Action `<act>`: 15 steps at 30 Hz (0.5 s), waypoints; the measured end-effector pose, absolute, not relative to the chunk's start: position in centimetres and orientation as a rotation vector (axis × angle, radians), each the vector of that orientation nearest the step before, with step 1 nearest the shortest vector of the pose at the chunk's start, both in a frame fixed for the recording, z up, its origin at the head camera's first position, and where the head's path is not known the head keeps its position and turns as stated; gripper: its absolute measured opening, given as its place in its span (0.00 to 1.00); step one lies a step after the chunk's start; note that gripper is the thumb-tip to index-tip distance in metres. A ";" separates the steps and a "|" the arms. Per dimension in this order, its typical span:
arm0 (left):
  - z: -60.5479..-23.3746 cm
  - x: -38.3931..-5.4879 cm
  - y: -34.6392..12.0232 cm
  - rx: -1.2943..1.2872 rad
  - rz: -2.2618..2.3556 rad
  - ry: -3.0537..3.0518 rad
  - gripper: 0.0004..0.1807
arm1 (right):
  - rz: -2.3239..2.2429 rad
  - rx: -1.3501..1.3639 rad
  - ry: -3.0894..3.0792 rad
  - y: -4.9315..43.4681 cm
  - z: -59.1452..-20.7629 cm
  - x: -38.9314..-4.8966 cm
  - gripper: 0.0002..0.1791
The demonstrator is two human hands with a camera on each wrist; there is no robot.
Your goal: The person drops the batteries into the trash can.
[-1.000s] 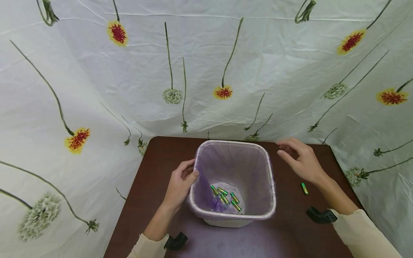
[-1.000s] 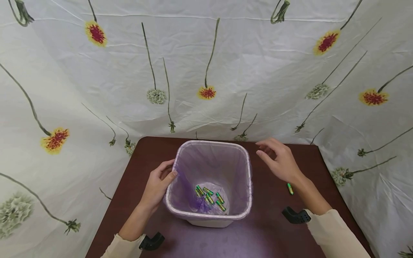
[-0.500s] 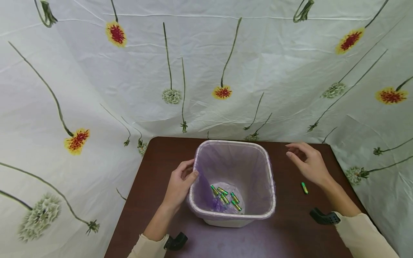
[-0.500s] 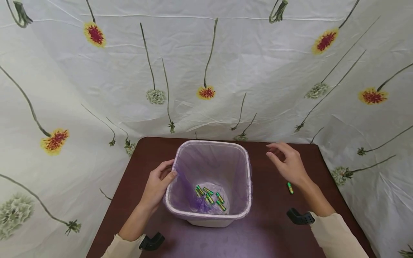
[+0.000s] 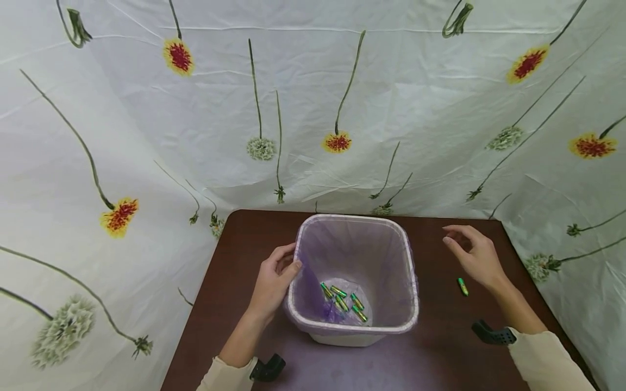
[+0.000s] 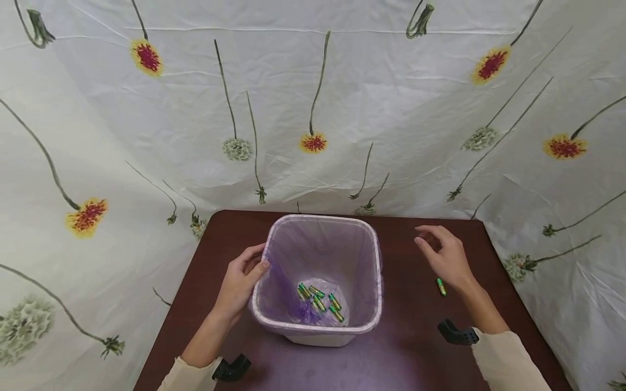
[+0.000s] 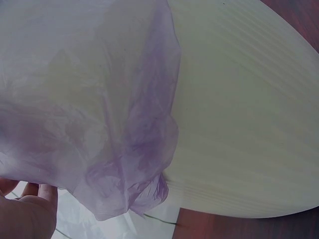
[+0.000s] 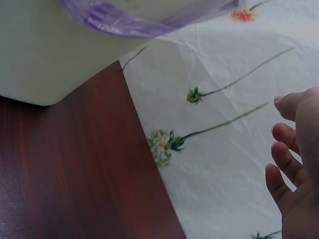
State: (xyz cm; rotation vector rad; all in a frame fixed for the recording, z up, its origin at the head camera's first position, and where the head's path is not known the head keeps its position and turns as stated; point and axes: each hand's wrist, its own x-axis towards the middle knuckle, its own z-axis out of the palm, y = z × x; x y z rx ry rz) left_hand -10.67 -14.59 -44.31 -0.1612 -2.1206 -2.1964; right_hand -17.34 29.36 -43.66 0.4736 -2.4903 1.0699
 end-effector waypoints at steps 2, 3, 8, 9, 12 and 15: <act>-44.3 -10.7 -14.6 -0.162 -2.196 -2.120 0.22 | 1.067 0.448 -2.503 29.7 -44.1 -17.3 0.13; -44.3 -10.6 -14.6 -0.162 -2.194 -2.122 0.22 | 1.068 0.435 -2.508 29.8 -44.3 -17.3 0.13; -44.4 -10.6 -14.6 -0.160 -2.196 -2.123 0.22 | 1.063 0.379 -2.528 30.6 -45.3 -17.3 0.12; -44.4 -10.6 -14.6 -0.159 -2.197 -2.123 0.22 | 1.060 0.371 -2.534 30.8 -45.5 -17.2 0.12; -44.4 -10.6 -14.6 -0.157 -2.202 -2.117 0.22 | 1.042 0.350 -2.558 31.2 -46.1 -17.1 0.13; -44.4 -10.6 -14.6 -0.158 -2.205 -2.113 0.22 | 1.026 0.319 -2.577 31.7 -46.9 -17.0 0.13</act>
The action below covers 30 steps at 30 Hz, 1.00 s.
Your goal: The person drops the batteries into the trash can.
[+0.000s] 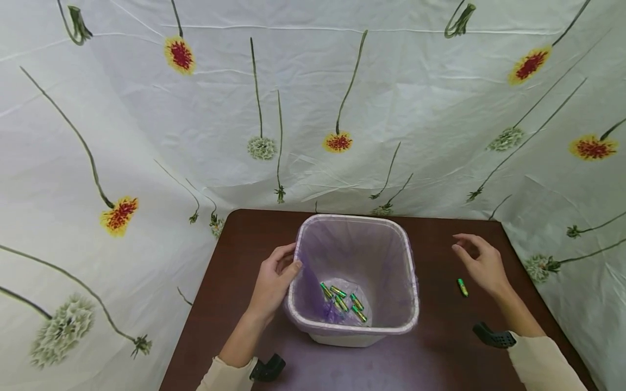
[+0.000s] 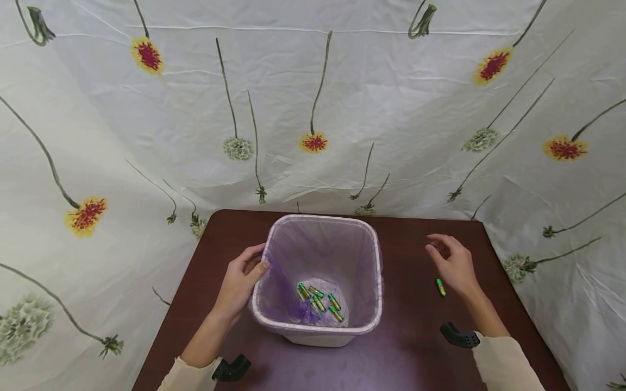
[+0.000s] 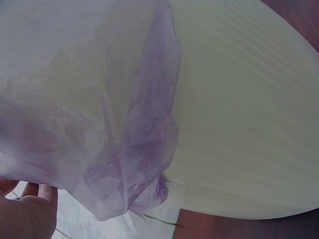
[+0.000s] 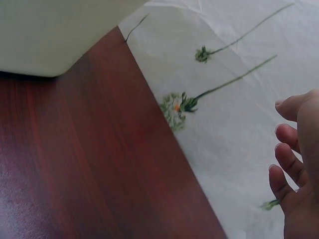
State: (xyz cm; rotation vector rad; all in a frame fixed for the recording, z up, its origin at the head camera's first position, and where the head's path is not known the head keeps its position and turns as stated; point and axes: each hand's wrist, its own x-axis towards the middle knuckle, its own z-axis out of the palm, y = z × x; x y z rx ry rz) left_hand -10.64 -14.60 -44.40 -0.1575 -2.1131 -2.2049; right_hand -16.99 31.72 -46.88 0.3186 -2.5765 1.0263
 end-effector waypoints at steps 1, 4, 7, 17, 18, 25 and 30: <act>-44.4 -10.6 -14.6 -0.158 -2.204 -2.114 0.22 | 1.023 0.308 -2.582 31.9 -47.2 -17.0 0.13; -44.4 -10.6 -14.6 -0.164 -2.203 -2.116 0.22 | 1.014 0.270 -2.591 32.4 -48.1 -16.9 0.14; -44.4 -10.7 -14.6 -0.171 -2.205 -2.111 0.22 | 0.996 0.229 -2.607 32.9 -49.1 -16.9 0.14; -44.3 -10.6 -14.5 -0.171 -2.206 -2.109 0.22 | 0.974 0.066 -2.646 34.6 -52.6 -16.4 0.15; -44.3 -10.7 -14.5 -0.175 -2.204 -2.108 0.22 | 0.972 0.047 -2.649 34.7 -52.9 -16.3 0.15; -44.4 -10.7 -14.5 -0.166 -2.192 -2.104 0.22 | 0.974 -0.049 -2.710 35.4 -54.5 -15.6 0.16; -44.4 -10.6 -14.5 -0.166 -2.190 -2.106 0.22 | 0.994 -0.113 -2.726 35.5 -55.5 -15.3 0.17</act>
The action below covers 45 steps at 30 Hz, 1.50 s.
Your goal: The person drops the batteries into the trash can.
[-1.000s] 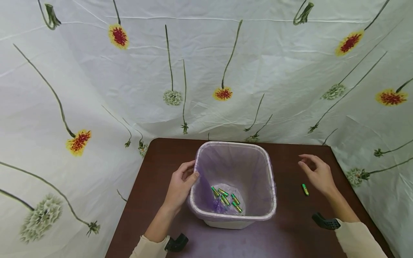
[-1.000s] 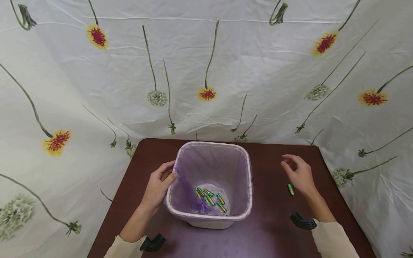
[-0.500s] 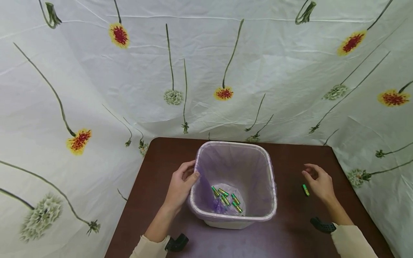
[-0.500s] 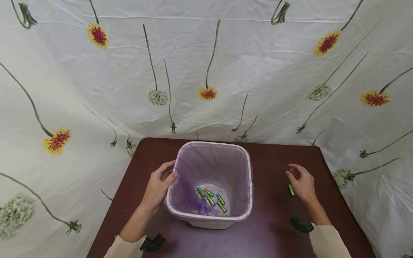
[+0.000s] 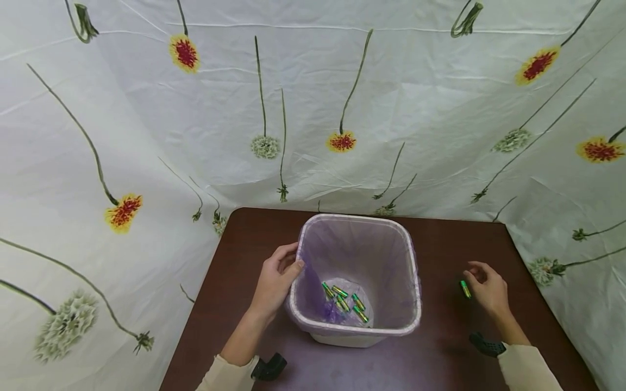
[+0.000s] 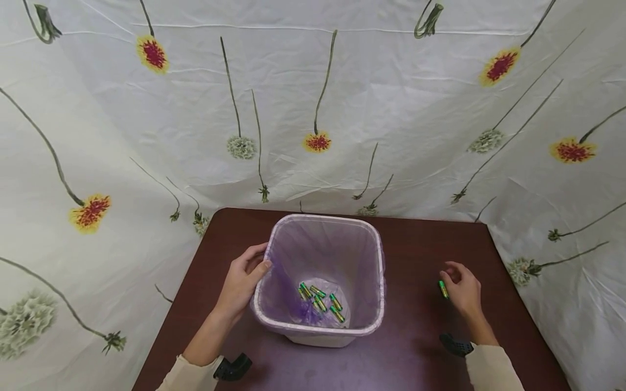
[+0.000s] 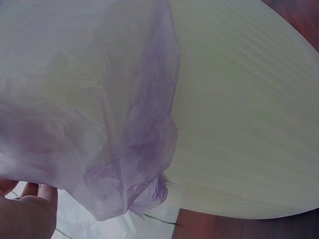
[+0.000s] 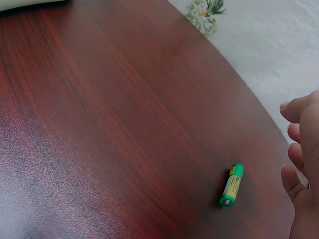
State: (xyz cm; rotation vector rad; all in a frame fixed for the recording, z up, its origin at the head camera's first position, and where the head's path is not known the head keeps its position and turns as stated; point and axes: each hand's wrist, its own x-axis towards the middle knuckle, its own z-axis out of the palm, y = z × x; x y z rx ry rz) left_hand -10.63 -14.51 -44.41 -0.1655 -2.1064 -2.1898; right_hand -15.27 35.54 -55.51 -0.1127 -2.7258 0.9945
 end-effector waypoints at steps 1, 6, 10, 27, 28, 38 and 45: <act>-44.4 -10.6 -14.5 -0.163 -2.193 -2.107 0.22 | 1.001 -0.129 -2.731 35.6 -55.7 -15.2 0.17; -44.5 -10.6 -14.5 -0.155 -2.201 -2.107 0.23 | 1.028 -0.199 -2.773 36.1 -56.9 -14.7 0.19; -44.5 -10.6 -14.4 -0.157 -2.205 -2.105 0.23 | 1.058 -0.291 -2.806 36.4 -58.2 -14.2 0.21; -44.4 -10.7 -14.5 -0.178 -2.193 -2.089 0.22 | 1.076 -0.426 -2.806 36.2 -61.1 -13.9 0.15; -44.5 -10.7 -14.5 -0.171 -2.195 -2.089 0.23 | 1.071 -0.423 -2.803 36.3 -61.0 -13.9 0.15; -44.6 -10.7 -14.5 -0.155 -2.227 -2.082 0.23 | 1.110 -0.401 -2.850 36.9 -60.6 -13.8 0.16; -44.5 -10.8 -14.4 -0.162 -2.209 -2.082 0.23 | 1.033 -0.287 -2.870 37.1 -59.7 -14.3 0.15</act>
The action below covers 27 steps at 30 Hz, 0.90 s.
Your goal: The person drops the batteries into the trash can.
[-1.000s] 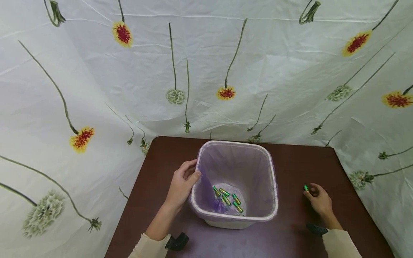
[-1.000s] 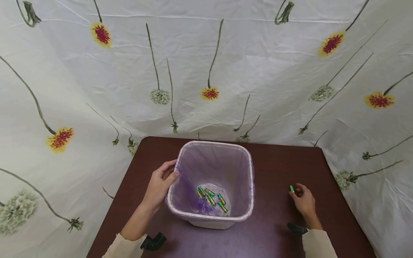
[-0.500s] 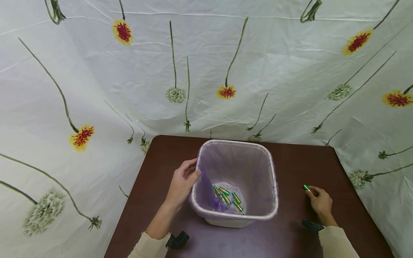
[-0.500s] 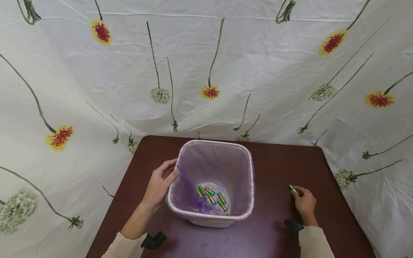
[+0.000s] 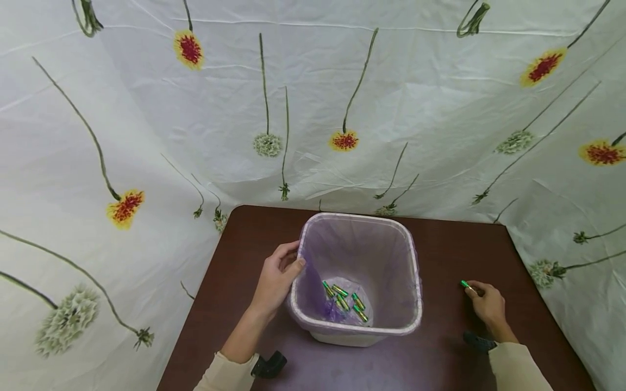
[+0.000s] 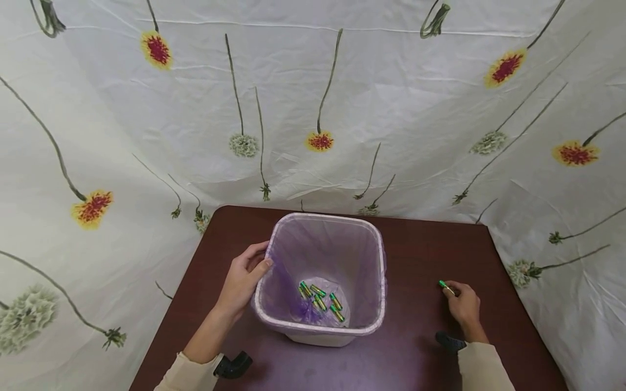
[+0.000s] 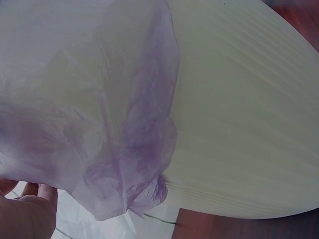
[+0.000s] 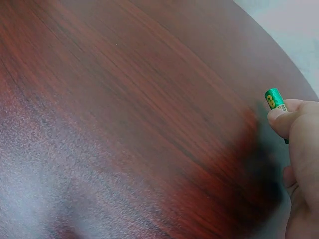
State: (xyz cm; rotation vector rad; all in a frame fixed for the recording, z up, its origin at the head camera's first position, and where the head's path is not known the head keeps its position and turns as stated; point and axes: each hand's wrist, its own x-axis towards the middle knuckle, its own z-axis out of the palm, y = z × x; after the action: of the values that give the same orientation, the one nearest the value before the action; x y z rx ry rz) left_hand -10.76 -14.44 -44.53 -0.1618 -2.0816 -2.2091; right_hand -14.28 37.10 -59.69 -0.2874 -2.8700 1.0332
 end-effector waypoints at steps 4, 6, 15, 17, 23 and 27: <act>-44.4 -10.9 -14.3 -0.179 -2.211 -2.074 0.23 | 1.041 -0.246 -2.882 37.0 -59.1 -14.6 0.16; -44.4 -10.9 -14.3 -0.185 -2.212 -2.069 0.23 | 1.041 -0.205 -2.892 36.9 -58.9 -14.8 0.16; -44.4 -11.1 -14.4 -0.188 -2.206 -2.067 0.23 | 1.034 0.025 -2.843 34.9 -56.9 -16.1 0.13; -44.4 -11.0 -14.4 -0.186 -2.211 -2.055 0.23 | 1.035 0.078 -2.817 34.3 -56.1 -16.6 0.12; -44.3 -11.0 -14.3 -0.177 -2.221 -2.048 0.23 | 1.000 0.221 -2.726 32.5 -53.4 -17.9 0.09; -44.3 -10.9 -14.3 -0.173 -2.230 -2.040 0.23 | 1.012 0.293 -2.677 30.8 -51.4 -18.8 0.09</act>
State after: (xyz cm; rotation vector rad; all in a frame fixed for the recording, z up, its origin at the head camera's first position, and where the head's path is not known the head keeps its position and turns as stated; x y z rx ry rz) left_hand -10.87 -14.34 -44.35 -0.1725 -2.0400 -2.2303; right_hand -18.80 30.82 -51.38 0.2927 -2.6770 1.0121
